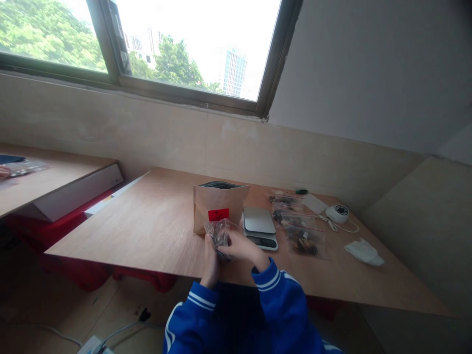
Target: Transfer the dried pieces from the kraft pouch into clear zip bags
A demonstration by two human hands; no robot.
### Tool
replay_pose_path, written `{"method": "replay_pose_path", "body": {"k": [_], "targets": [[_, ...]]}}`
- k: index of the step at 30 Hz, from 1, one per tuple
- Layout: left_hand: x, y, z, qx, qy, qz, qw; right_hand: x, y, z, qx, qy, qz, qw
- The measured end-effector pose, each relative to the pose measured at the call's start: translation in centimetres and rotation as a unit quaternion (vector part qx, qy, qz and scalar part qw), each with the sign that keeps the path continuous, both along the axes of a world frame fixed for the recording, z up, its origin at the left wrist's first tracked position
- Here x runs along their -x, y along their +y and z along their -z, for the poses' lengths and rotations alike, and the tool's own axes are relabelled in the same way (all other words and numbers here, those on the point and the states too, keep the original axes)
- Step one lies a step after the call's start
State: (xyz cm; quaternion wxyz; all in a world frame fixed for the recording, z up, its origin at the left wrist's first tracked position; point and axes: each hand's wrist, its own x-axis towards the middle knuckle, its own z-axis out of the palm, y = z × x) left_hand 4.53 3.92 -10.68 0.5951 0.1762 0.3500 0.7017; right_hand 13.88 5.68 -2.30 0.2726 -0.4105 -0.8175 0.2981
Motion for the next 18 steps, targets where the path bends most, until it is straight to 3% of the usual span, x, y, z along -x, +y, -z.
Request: {"method": "replay_pose_path", "body": {"k": [5, 8, 11, 14, 18], "targets": [[0.1, 0.1, 0.6, -0.032, 0.026, -0.008, 0.999, -0.2, -0.1, 0.9, 0.017, 0.040, 0.004, 0.999], [0.2, 0.1, 0.3, -0.013, 0.019, -0.023, 0.999, -0.3, 0.1, 1.3, 0.041, 0.083, 0.031, 0.995], [0.3, 0.0, -0.2, -0.007, -0.013, 0.003, 1.000, -0.9, -0.1, 0.9, 0.064, 0.132, 0.077, 0.986], [0.5, 0.0, -0.4, -0.003, -0.039, 0.049, 0.998, -1.8, -0.8, -0.8, 0.062, 0.165, 0.068, 0.982], [0.8, -0.1, -0.4, 0.012, -0.012, 0.075, 0.997, -2.5, -1.4, -4.7, 0.018, 0.221, 0.035, 0.974]]}}
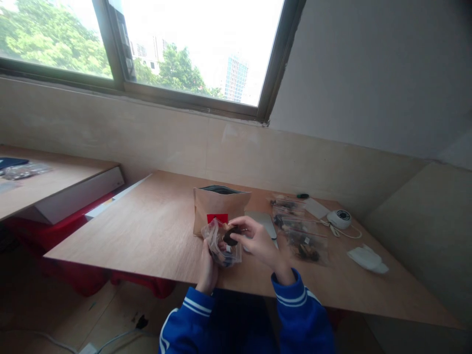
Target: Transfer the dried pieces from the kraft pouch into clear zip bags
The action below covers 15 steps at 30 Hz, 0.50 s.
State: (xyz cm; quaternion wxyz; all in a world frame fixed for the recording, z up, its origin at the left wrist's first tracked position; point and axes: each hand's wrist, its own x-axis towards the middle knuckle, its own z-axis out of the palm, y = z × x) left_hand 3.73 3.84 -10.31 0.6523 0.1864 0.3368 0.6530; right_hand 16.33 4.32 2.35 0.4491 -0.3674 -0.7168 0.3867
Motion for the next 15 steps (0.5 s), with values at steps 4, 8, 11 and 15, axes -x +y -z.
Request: {"method": "replay_pose_path", "body": {"k": [4, 8, 11, 15], "targets": [[0.1, 0.0, -0.2, 0.029, 0.009, -0.004, 1.000, 0.7, 1.9, -3.9, -0.126, 0.066, 0.061, 0.988], [0.2, 0.1, -0.4, 0.039, -0.025, 0.004, 0.999, 2.3, 5.3, -5.8, -0.250, 0.039, 0.120, 0.960], [0.5, 0.1, -0.2, 0.046, -0.046, 0.014, 0.998, 3.3, 7.1, -5.5, -0.286, -0.020, 0.106, 0.952], [0.8, 0.2, 0.3, 0.047, -0.081, 0.011, 0.996, 3.8, 7.5, -4.4, -0.287, -0.059, 0.082, 0.953]]}}
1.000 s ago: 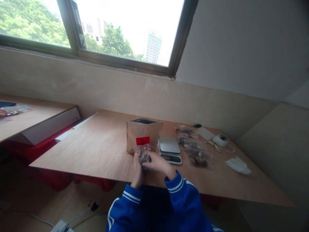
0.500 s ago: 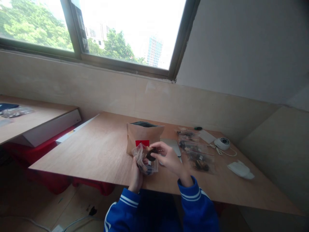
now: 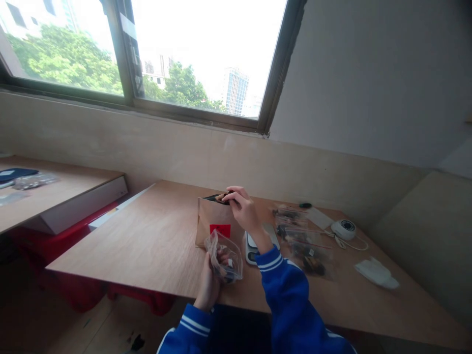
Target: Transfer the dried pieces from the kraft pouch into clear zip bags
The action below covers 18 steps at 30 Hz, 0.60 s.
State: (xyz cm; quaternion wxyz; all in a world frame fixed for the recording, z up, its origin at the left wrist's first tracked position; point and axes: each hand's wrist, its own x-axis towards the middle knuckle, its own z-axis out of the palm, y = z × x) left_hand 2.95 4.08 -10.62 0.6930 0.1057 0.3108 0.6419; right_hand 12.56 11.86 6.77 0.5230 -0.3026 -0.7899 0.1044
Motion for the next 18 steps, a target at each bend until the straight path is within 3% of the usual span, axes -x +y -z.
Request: {"method": "replay_pose_path", "body": {"k": [9, 14, 18], "targets": [[-0.1, 0.3, 0.5, 0.008, -0.008, -0.007, 1.000, -0.5, -0.7, 0.1, 0.004, -0.045, -0.034, 0.998], [0.0, 0.3, 0.7, 0.000, -0.006, 0.003, 1.000, -0.4, -1.8, 0.0, -0.031, -0.119, 0.025, 0.992], [0.1, 0.1, 0.5, -0.015, -0.020, 0.001, 1.000, -0.9, -4.4, -0.2, -0.002, -0.036, 0.031, 0.999]]}}
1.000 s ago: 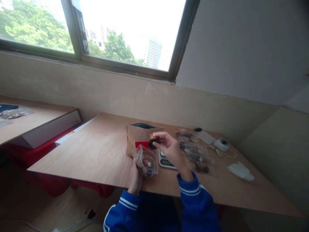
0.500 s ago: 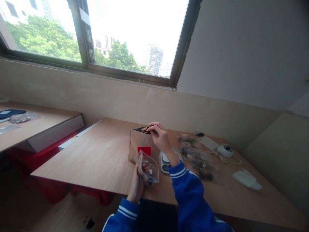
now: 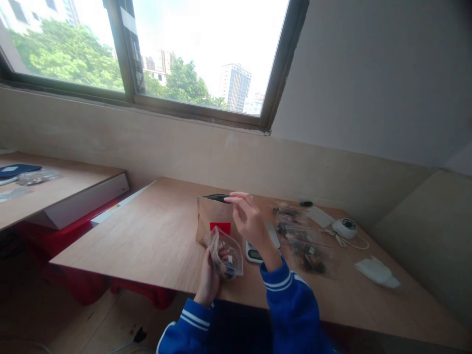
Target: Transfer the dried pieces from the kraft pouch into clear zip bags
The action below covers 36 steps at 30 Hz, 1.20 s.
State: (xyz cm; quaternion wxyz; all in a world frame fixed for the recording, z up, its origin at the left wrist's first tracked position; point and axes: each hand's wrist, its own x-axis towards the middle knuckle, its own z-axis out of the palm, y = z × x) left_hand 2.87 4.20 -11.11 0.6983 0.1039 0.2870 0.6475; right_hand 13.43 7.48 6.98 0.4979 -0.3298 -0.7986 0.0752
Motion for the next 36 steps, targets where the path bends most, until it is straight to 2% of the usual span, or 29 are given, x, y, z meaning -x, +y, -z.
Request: {"method": "replay_pose_path", "body": {"k": [2, 5, 8, 10, 12, 16, 20, 23, 28, 31, 36], "targets": [[-0.1, -0.1, -0.2, -0.009, -0.010, 0.014, 1.000, -0.6, -1.5, 0.5, 0.081, 0.029, -0.038, 0.996], [-0.2, -0.4, -0.6, -0.017, -0.021, 0.030, 0.999, -1.3, -3.1, 2.2, 0.260, -0.040, -0.100, 0.960], [-0.2, -0.5, -0.8, -0.009, -0.031, 0.016, 0.999, -1.5, -3.6, 4.6, 0.353, -0.116, -0.084, 0.925], [-0.1, -0.6, -0.8, -0.005, -0.025, 0.015, 1.000, -1.2, -3.3, 6.1, 0.357, -0.133, -0.052, 0.923], [-0.1, -0.6, -0.9, -0.004, -0.015, 0.025, 1.000, -0.7, -2.7, 7.3, 0.328, -0.125, -0.035, 0.936], [0.0, -0.7, -1.0, 0.000, -0.004, 0.023, 1.000, 0.1, -1.9, 8.9, 0.265, -0.118, -0.039, 0.956], [-0.2, -0.7, -0.8, 0.004, 0.011, 0.021, 1.000, 0.4, -1.7, 9.6, 0.275, -0.138, -0.045, 0.950], [-0.3, -0.6, -0.7, -0.018, 0.011, 0.019, 1.000, 0.5, -1.8, 10.0, 0.293, -0.113, -0.012, 0.949], [-0.4, -0.7, -1.0, -0.032, 0.038, 0.007, 0.999, 0.4, -2.3, 10.9, 0.309, -0.076, -0.011, 0.948], [-0.4, -0.6, -0.6, -0.021, 0.058, -0.015, 0.998, 0.3, -2.8, 11.7, 0.322, -0.049, 0.001, 0.945], [-0.3, -0.4, 0.4, -0.002, 0.070, -0.034, 0.997, 0.2, -4.0, 11.8, 0.339, -0.057, -0.045, 0.938]]}}
